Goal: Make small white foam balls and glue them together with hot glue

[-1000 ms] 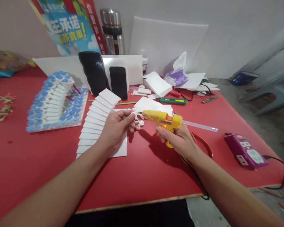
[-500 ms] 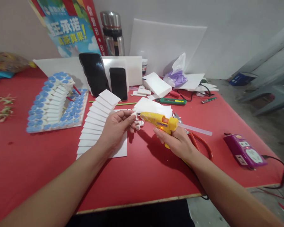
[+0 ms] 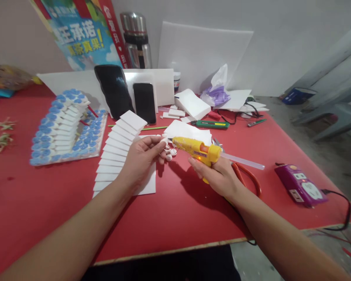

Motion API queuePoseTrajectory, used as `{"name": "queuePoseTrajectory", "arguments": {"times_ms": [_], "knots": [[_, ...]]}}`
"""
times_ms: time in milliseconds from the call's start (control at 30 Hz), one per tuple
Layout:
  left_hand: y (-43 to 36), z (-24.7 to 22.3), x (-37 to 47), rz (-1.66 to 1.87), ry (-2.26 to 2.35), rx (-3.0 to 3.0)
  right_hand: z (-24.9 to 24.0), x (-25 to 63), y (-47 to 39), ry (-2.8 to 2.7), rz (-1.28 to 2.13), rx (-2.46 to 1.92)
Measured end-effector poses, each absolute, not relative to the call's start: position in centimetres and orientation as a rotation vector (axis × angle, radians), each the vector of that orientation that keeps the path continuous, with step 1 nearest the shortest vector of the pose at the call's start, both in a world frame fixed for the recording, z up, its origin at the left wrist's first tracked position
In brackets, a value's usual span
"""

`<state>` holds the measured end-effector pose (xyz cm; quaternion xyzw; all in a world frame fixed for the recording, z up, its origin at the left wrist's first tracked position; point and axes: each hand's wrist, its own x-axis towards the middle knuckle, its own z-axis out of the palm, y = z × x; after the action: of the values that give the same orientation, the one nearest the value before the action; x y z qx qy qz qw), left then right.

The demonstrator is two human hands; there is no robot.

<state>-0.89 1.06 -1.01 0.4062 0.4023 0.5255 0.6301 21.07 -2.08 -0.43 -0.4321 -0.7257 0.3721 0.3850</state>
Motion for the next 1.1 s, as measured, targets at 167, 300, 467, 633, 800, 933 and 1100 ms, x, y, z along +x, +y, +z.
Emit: {"name": "queuePoseTrajectory", "arguments": {"times_ms": [167, 300, 467, 633, 800, 933, 1100], "knots": [[1.04, -0.96, -1.00, 1.189, 0.954, 0.976, -0.30, 20.90, -2.07, -1.870, 0.904, -1.104], [1.11, -1.14, -1.12, 1.185, 0.944, 0.996, -0.16, 20.78, -2.08, -1.845, 0.906, -1.098], [1.09, -1.17, -1.04, 1.205, 0.928, 0.951, -0.05, 20.82, -2.04, -1.815, 0.903, -1.113], [1.20, -0.96, -0.84, 1.216, 0.905, 0.870, 0.07, 20.84, -2.07, -1.804, 0.897, -1.121], [1.48, -1.19, -1.00, 1.217, 0.913, 0.846, -0.07, 20.62, -2.28, -1.830, 0.911, -1.124], [1.54, -1.41, -1.10, 1.227, 0.902, 0.832, -0.36, 20.51, -2.36, -1.859, 0.916, -1.143], [1.55, -1.36, -1.19, 1.208, 0.892, 0.810, -0.39, 20.67, -2.25, -1.848, 0.906, -1.152]]}}
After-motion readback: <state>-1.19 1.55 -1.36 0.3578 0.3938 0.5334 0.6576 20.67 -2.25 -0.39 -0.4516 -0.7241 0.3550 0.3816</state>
